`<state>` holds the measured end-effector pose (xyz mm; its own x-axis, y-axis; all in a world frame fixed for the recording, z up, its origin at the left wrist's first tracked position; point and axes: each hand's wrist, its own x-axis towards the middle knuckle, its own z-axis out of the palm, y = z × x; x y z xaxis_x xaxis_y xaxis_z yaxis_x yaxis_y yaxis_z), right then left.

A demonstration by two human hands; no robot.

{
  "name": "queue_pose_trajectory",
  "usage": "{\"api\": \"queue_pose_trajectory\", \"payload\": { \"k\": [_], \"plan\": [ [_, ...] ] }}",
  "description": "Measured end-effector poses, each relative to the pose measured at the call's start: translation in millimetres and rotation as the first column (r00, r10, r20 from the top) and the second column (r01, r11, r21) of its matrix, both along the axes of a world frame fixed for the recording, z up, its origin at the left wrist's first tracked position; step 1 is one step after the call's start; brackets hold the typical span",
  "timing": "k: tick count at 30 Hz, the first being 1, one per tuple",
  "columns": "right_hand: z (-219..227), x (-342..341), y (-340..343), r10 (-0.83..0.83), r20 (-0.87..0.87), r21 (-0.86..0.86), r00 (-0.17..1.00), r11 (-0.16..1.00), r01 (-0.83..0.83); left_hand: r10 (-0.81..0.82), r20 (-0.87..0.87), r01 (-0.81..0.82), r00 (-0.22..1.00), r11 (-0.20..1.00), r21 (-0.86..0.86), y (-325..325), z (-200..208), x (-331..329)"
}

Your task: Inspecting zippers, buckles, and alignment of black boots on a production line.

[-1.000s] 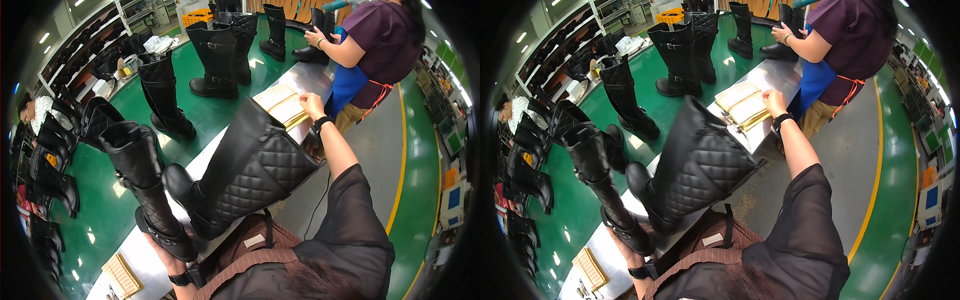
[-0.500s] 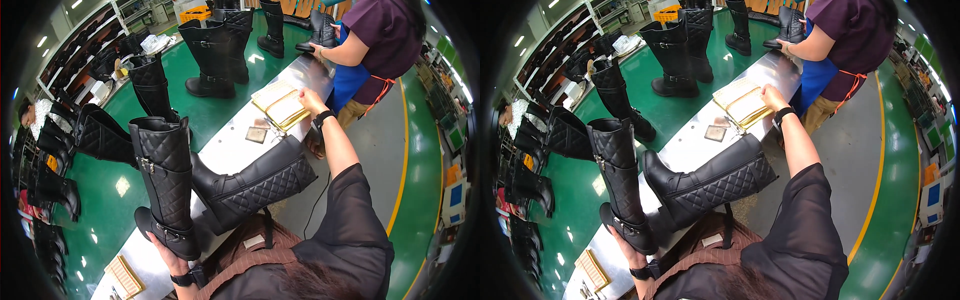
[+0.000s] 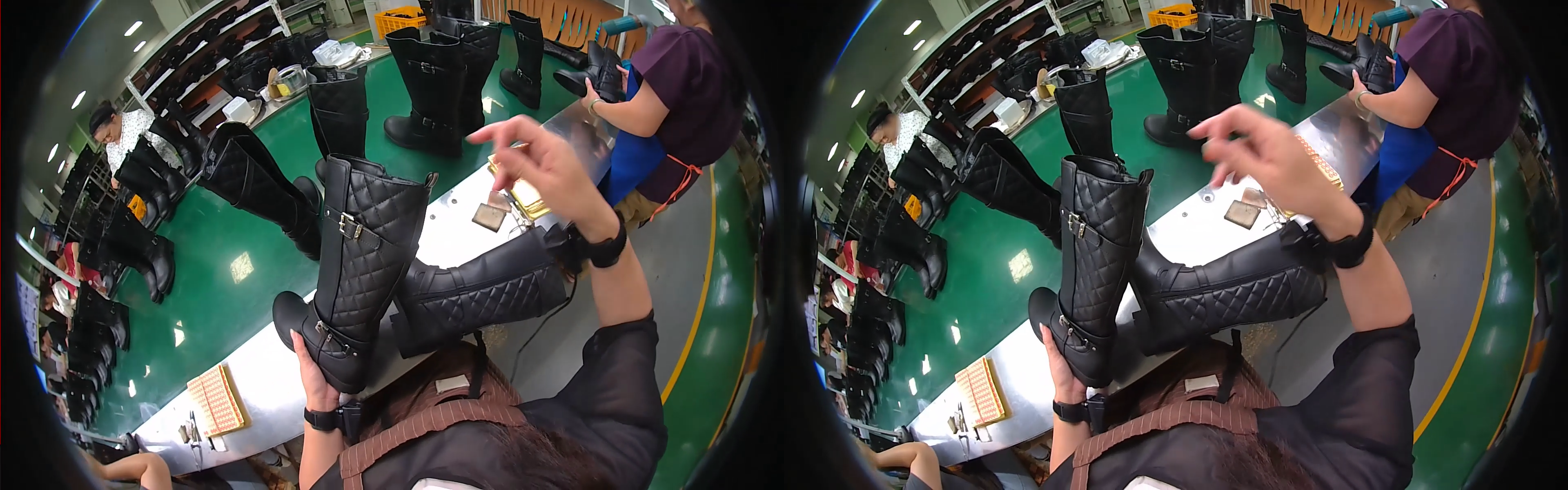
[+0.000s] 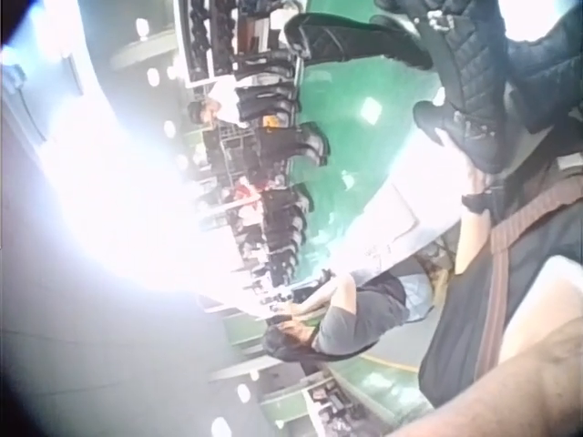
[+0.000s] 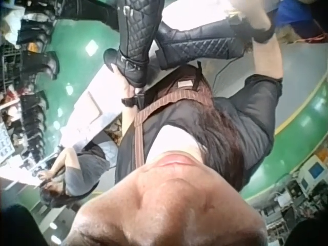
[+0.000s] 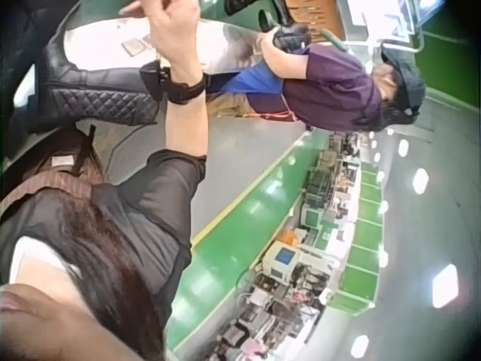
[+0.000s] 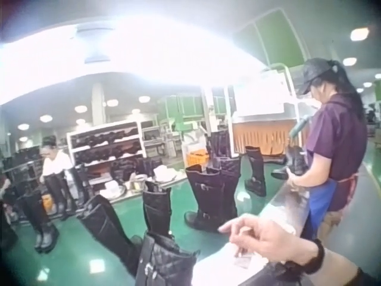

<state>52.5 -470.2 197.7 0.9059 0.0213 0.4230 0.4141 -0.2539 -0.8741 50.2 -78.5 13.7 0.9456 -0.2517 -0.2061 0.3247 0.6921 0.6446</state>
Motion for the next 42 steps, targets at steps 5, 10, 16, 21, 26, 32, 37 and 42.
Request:
{"api": "queue_pose_trajectory", "payload": {
  "k": [5, 10, 16, 21, 26, 32, 37, 42],
  "plan": [
    [4.9, 3.9, 33.4, 0.202, -0.043, 0.014, 0.978, 0.979, -0.201, -0.046, 0.020, 0.046, 0.999, 0.999, -0.016, -8.0, 6.2, 6.3],
    [4.3, 10.8, 43.1, 0.198, 0.002, -0.015, 0.980, 0.980, -0.198, -0.045, 0.005, 0.045, 0.999, 0.999, -0.010, -3.3, 3.6, 5.0],
    [8.9, 7.4, 50.2, 0.260, -0.004, 0.013, 0.966, 0.965, -0.260, -0.081, 0.010, 0.082, 0.997, 0.996, -0.019, -1.2, 4.3, 5.5],
    [10.1, 2.8, 55.7, 0.346, 0.018, 0.237, 0.938, 0.910, -0.340, -0.090, 0.006, 0.090, 0.996, 0.995, -0.051, 1.3, 0.6, 5.2],
    [15.2, -1.3, 62.7, 0.271, 0.094, 0.003, 0.958, 0.962, -0.272, -0.122, 0.005, 0.121, 0.993, 0.988, -0.095, 6.2, -4.8, 6.3],
    [23.6, -4.1, 64.3, 0.232, 0.044, -0.113, 0.972, 0.968, -0.226, -0.152, 0.019, 0.153, 0.988, 0.985, -0.076, 0.4, 9.7, 5.6],
    [20.6, -25.3, 50.3, -0.117, 0.299, -0.094, 0.947, 0.984, 0.151, -0.176, 0.005, 0.175, 0.984, 0.976, -0.133, 28.4, -25.6, 12.8],
    [-14.0, -92.7, -9.2, -0.688, 0.040, -0.822, 0.724, 0.389, 0.415, -0.154, -0.181, 0.100, 0.971, 0.956, -0.275, 46.0, -40.3, 16.0]
  ]
}}
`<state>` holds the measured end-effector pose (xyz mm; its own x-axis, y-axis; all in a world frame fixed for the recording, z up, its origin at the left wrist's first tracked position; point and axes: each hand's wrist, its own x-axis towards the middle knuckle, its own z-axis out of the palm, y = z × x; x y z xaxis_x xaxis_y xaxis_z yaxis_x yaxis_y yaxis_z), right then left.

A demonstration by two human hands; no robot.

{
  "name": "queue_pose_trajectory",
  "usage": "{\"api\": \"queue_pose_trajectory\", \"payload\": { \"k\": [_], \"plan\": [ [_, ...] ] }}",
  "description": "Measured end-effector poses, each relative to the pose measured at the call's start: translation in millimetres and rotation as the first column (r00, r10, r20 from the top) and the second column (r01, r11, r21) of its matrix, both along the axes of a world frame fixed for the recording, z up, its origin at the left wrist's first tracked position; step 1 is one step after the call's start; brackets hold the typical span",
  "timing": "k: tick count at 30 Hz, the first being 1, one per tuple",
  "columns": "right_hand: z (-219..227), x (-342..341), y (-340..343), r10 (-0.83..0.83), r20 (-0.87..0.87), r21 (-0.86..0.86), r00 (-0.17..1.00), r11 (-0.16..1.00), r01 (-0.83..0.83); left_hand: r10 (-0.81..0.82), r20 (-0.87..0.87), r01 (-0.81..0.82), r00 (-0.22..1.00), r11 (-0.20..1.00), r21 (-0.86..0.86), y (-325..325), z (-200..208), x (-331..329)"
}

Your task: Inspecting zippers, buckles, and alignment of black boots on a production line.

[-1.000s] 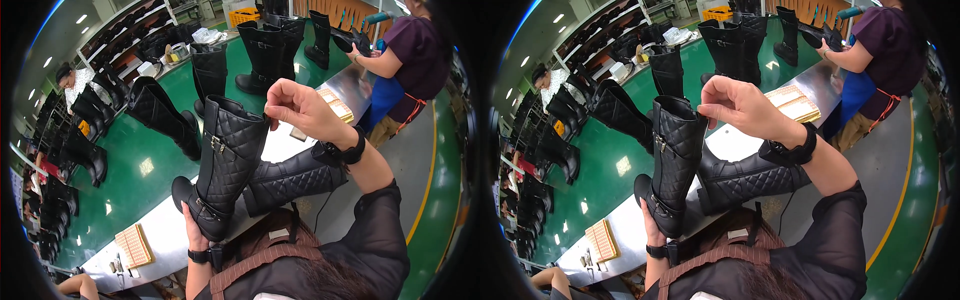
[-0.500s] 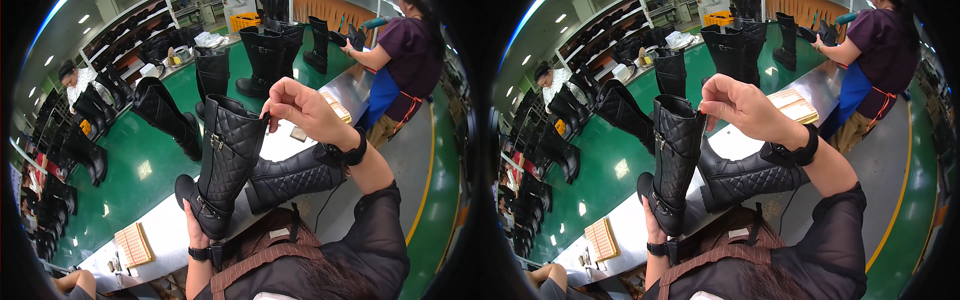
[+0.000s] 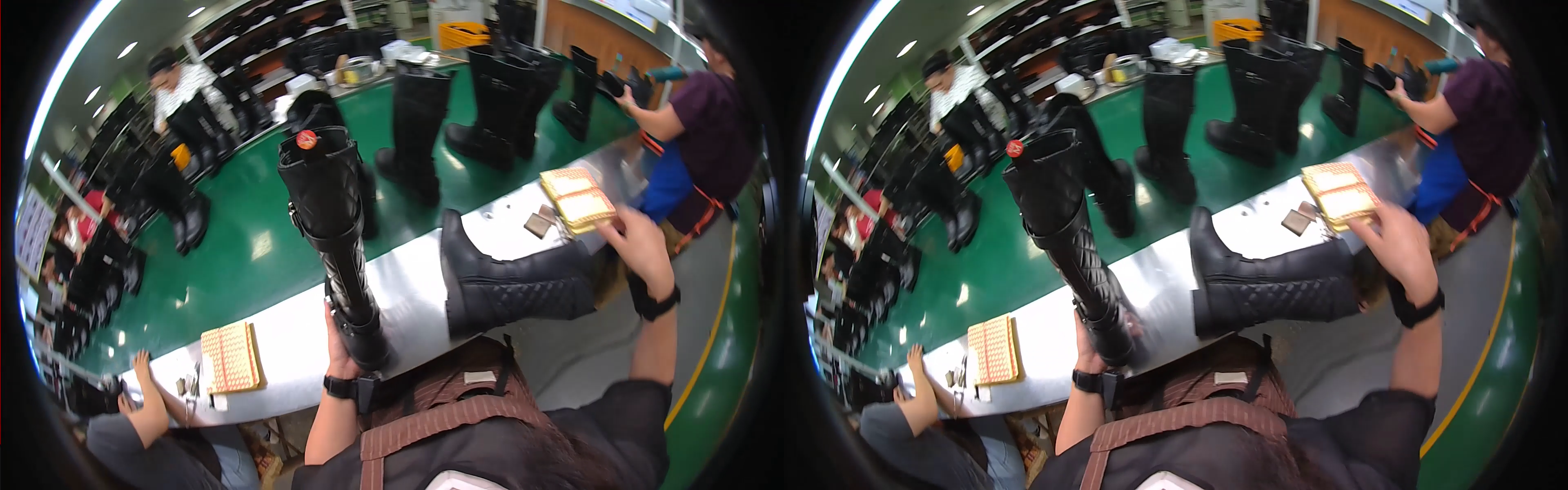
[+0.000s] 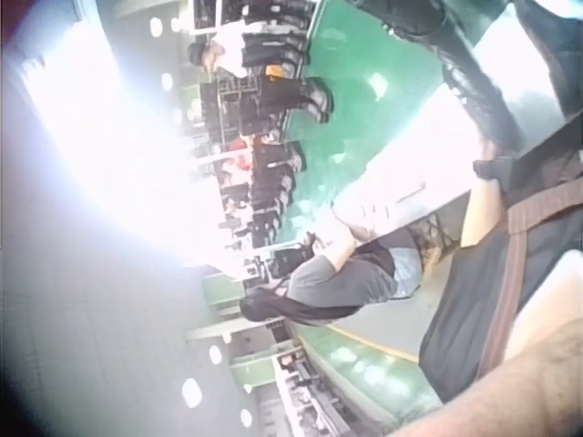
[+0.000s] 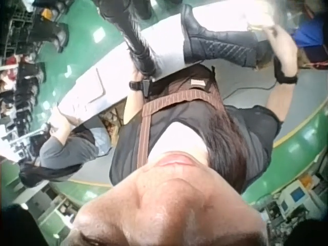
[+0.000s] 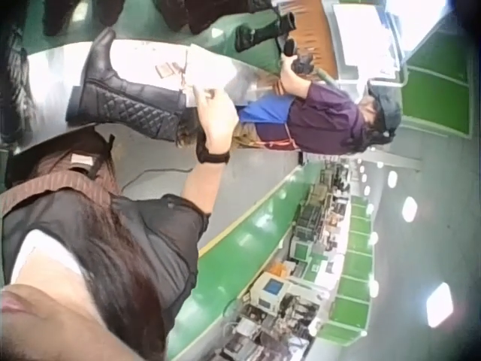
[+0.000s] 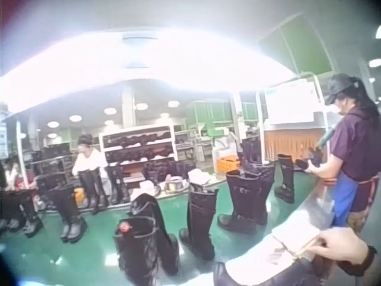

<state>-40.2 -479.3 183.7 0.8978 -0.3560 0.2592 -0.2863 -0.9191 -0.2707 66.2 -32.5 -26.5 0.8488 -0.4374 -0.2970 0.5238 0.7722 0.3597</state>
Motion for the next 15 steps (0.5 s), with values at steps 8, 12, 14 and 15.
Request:
{"api": "queue_pose_trajectory", "payload": {
  "k": [8, 12, 14, 15],
  "plan": [
    [-135.3, -60.2, -48.5, 0.081, -0.080, 0.759, 0.994, 0.651, 0.008, -0.120, 0.116, 0.130, 0.986, 0.988, -0.080, 12.3, 6.5, -4.7],
    [-132.9, -51.2, -48.3, 0.120, -0.011, 0.720, 0.993, 0.690, -0.076, -0.166, 0.058, 0.167, 0.984, 0.986, 0.002, 37.1, -10.5, 9.8],
    [-130.0, -44.0, -49.8, -0.125, 0.000, 0.369, 0.992, 0.922, 0.116, -0.223, -0.017, 0.221, 0.975, 0.973, -0.065, 39.2, -13.6, 19.3],
    [-144.4, -41.2, -68.1, -0.196, -0.079, 0.278, 0.977, 0.937, 0.211, -0.234, -0.024, 0.231, 0.972, 0.969, -0.089, 39.9, -11.3, 19.5]
  ]
}}
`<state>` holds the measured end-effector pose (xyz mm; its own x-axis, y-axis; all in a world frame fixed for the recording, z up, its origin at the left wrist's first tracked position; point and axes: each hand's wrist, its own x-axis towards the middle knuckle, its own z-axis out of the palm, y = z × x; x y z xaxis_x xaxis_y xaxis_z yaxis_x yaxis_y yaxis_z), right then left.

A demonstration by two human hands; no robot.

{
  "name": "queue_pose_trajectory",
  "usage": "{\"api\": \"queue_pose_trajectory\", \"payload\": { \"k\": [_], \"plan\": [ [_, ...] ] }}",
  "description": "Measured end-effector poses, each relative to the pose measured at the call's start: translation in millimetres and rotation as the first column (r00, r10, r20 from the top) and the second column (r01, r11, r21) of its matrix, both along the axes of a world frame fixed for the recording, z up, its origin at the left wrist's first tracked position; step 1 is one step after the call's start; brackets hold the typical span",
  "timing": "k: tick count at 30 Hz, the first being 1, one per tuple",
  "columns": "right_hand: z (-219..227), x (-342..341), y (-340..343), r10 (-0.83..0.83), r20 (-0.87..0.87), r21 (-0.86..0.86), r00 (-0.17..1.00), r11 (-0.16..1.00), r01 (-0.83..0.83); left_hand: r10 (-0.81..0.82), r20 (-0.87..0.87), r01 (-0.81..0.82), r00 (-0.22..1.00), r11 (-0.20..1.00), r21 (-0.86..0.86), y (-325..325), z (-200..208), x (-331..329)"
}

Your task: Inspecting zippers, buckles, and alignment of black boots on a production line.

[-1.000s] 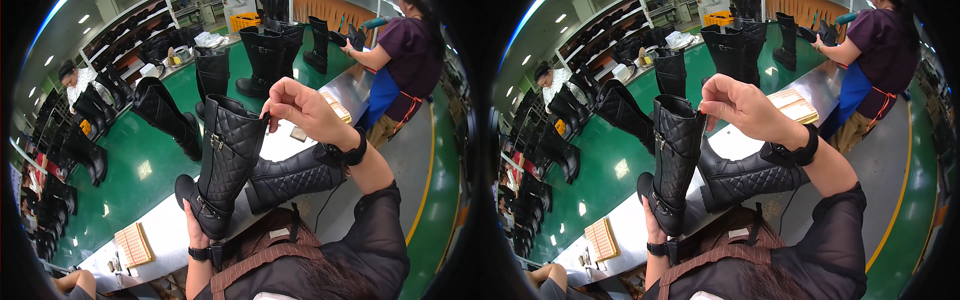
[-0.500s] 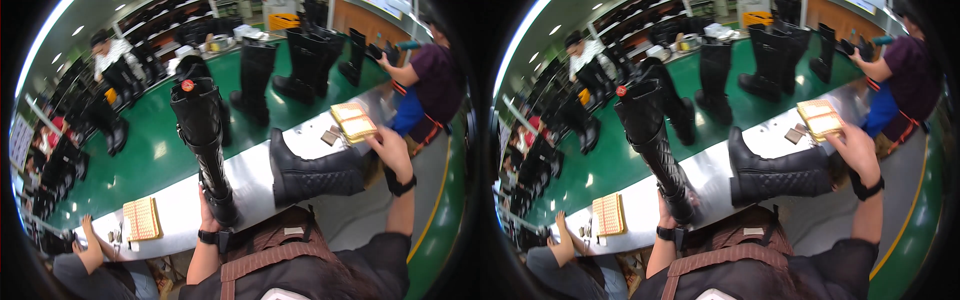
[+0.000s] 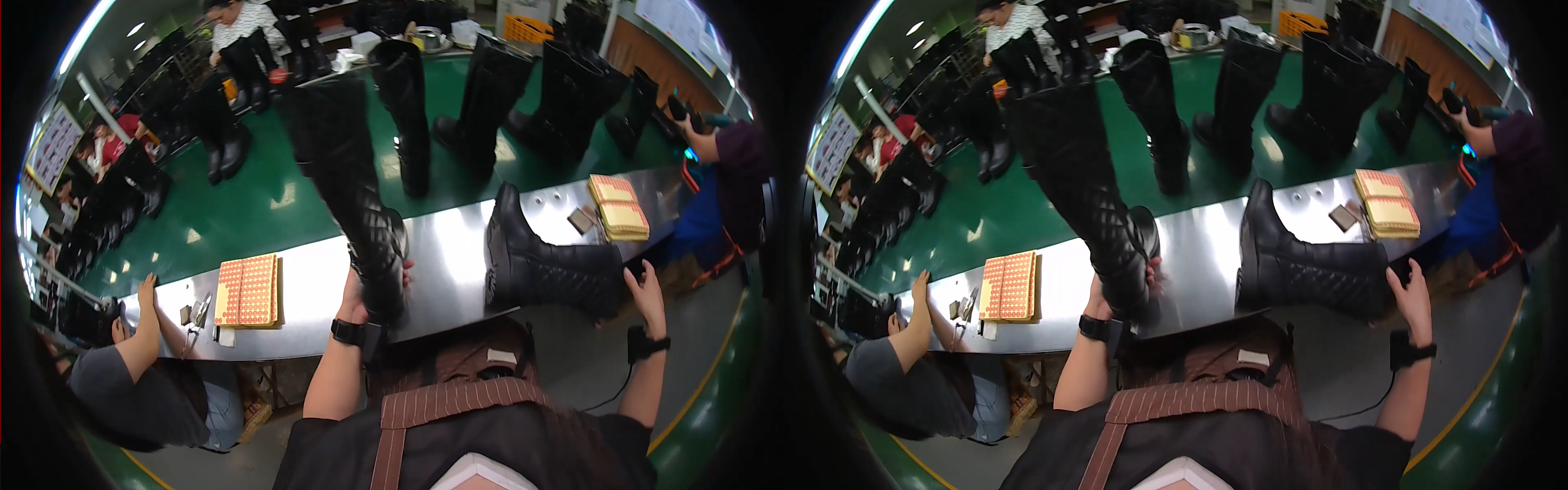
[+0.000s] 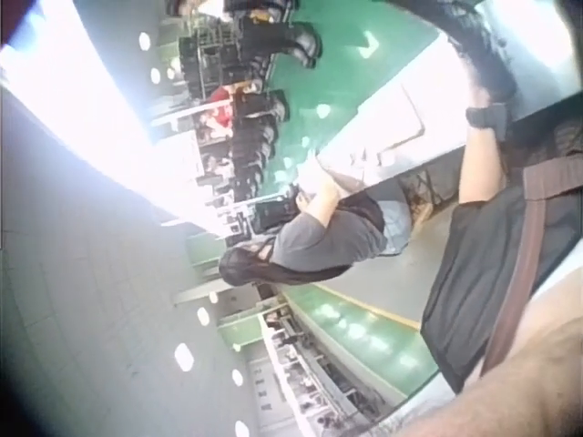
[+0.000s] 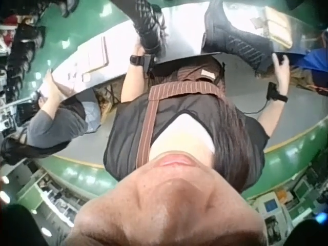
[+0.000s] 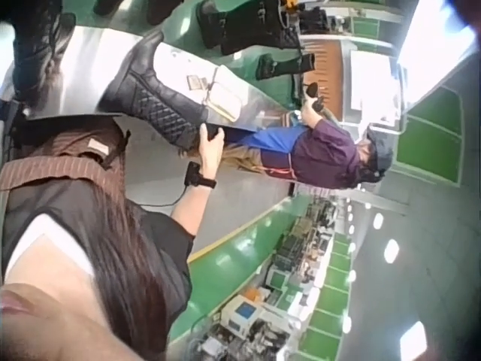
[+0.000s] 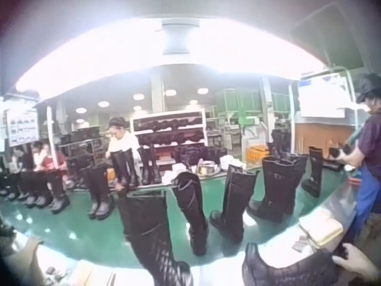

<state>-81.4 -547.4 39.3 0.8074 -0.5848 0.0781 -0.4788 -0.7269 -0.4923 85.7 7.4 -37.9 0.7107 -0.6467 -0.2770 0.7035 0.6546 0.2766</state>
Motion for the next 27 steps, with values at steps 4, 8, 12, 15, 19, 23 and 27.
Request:
{"api": "queue_pose_trajectory", "payload": {
  "k": [4, 8, 12, 15, 19, 23, 27],
  "plan": [
    [-28.1, 6.9, 3.5, 0.037, -0.215, 0.303, 0.976, 0.953, 0.030, 0.072, 0.014, -0.073, 0.997, 0.995, 0.067, -1.7, 26.0, -13.8],
    [-37.9, -5.7, 0.2, 0.099, 0.153, 0.521, 0.983, 0.837, -0.166, 0.038, -0.011, -0.038, 0.999, 0.999, 0.019, 1.9, 31.1, -14.8],
    [63.1, -8.2, 47.2, 0.144, 0.410, 0.580, 0.901, 0.721, -0.380, 0.059, 0.005, -0.059, 0.998, 0.990, 0.130, -7.4, 31.0, -10.1],
    [152.1, 6.7, 120.2, 0.453, 0.515, 0.307, 0.728, 0.696, -0.650, 0.077, 0.007, -0.078, 0.997, 0.985, 0.153, -4.1, 30.4, -13.2],
    [204.4, 40.8, 206.7, 0.822, 0.356, -0.145, 0.445, 0.519, -0.843, 0.090, 0.044, -0.096, 0.995, 0.983, 0.155, 4.0, 18.3, -6.3],
    [210.1, 88.7, 275.0, 0.896, 0.406, -0.295, 0.182, 0.317, -0.901, 0.101, 0.061, -0.112, 0.993, 0.970, 0.215, 4.0, 20.5, 0.2],
    [202.1, 115.5, 335.7, 0.842, 0.527, -0.287, 0.117, 0.306, -0.908, 0.218, 0.337, -0.365, 0.916, 0.801, 0.475, 12.1, 22.5, 1.9]
  ]
}}
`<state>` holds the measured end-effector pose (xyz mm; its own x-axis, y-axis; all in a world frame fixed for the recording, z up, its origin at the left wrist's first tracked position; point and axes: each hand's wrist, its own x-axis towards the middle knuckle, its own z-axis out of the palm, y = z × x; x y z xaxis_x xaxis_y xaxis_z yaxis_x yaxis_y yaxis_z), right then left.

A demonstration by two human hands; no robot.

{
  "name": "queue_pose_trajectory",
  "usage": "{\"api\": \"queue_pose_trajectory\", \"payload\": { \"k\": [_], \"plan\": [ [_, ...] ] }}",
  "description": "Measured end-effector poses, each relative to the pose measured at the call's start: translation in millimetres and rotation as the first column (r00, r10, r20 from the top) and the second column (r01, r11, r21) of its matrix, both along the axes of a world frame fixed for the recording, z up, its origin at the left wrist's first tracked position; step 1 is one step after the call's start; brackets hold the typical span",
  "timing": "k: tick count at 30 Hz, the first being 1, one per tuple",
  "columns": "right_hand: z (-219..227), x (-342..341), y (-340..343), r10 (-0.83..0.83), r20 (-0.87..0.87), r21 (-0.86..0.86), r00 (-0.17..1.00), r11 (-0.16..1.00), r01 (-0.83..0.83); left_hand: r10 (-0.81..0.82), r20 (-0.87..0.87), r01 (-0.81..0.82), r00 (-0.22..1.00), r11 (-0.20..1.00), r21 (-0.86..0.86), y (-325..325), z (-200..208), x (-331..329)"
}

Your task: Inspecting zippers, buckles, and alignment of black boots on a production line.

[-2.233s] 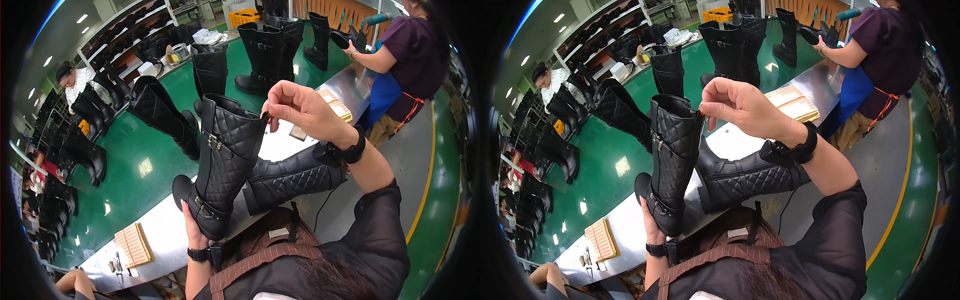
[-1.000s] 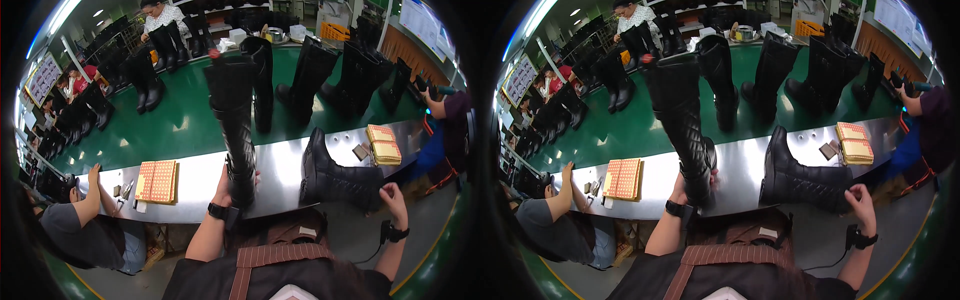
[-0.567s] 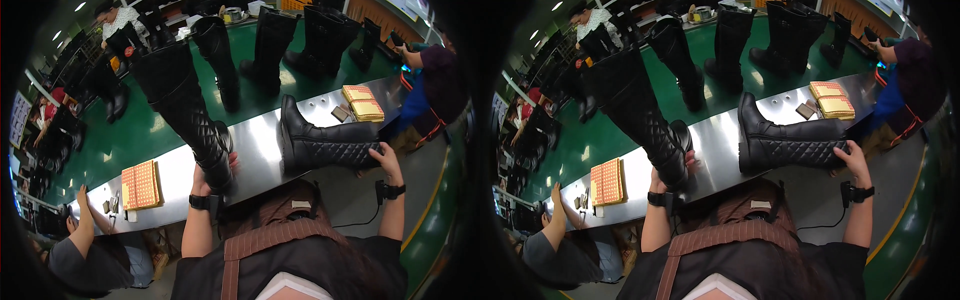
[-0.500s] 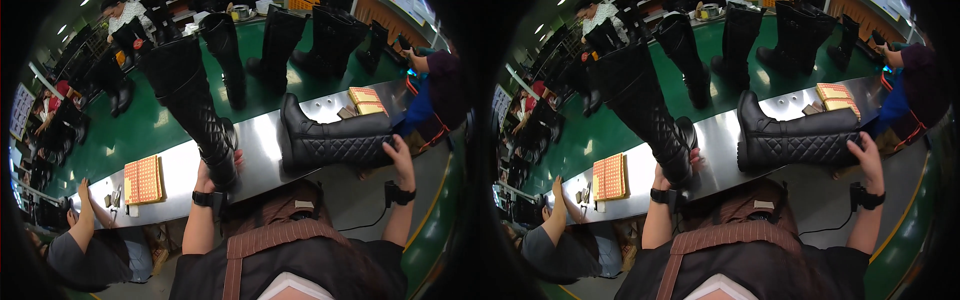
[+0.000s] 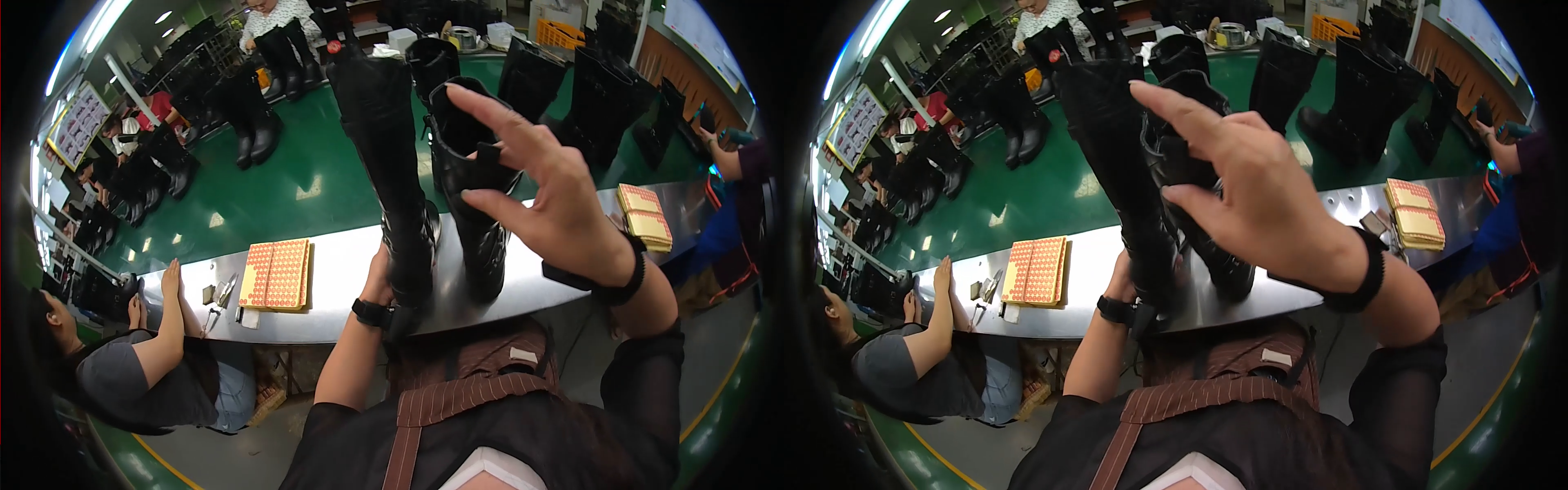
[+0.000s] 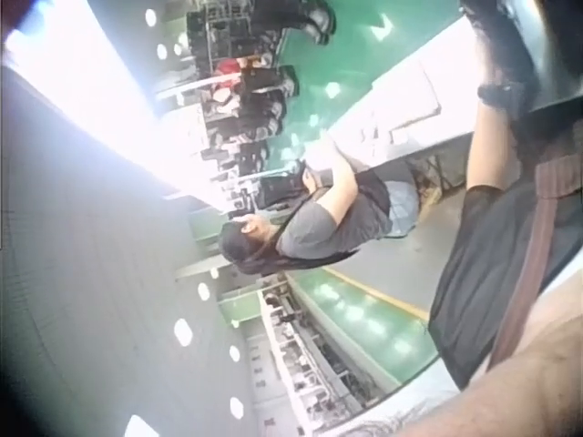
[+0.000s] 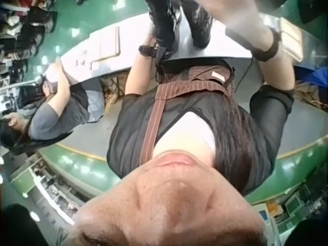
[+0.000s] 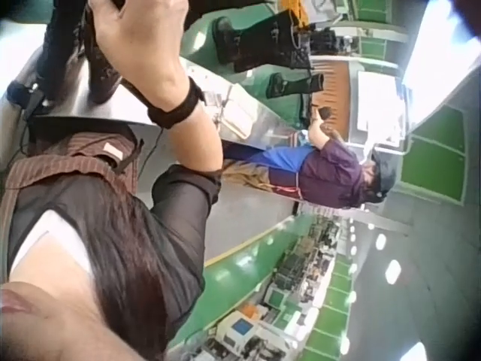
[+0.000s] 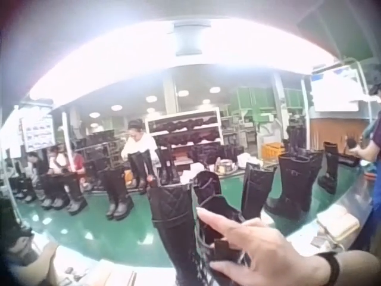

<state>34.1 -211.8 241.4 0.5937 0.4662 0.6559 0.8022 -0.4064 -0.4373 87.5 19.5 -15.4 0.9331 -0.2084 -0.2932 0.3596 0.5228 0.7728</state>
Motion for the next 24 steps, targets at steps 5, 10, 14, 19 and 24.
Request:
{"api": "queue_pose_trajectory", "payload": {
  "k": [5, 10, 14, 19, 24],
  "plan": [
    [-2.5, 0.4, 26.6, -0.080, 0.094, 0.039, 0.992, 0.996, 0.076, 0.351, 0.390, -0.494, 0.851, 0.787, 0.370, 4.8, 16.1, -54.6],
    [2.3, -11.8, 41.4, 0.107, 0.150, 0.015, 0.983, 0.994, -0.111, 0.096, 0.781, -0.510, 0.617, 0.804, 0.305, -17.7, 67.8, -115.8],
    [-6.5, -18.6, 62.1, 0.208, 0.196, 0.059, 0.958, 0.973, -0.223, 0.163, 0.750, -0.627, 0.641, 0.676, 0.388, -21.4, 82.9, -90.1],
    [-12.5, 1.4, 37.3, 0.259, 0.240, 0.198, 0.936, 0.931, -0.308, 0.329, 0.749, -0.702, 0.575, 0.669, 0.245, -11.7, 94.2, -70.9],
    [-63.0, 23.9, -47.8, -0.066, -0.007, 0.346, 0.998, 0.936, 0.064, 0.385, 0.696, -0.738, 0.606, 0.599, 0.312, 21.4, 186.9, -93.9]
  ]
}}
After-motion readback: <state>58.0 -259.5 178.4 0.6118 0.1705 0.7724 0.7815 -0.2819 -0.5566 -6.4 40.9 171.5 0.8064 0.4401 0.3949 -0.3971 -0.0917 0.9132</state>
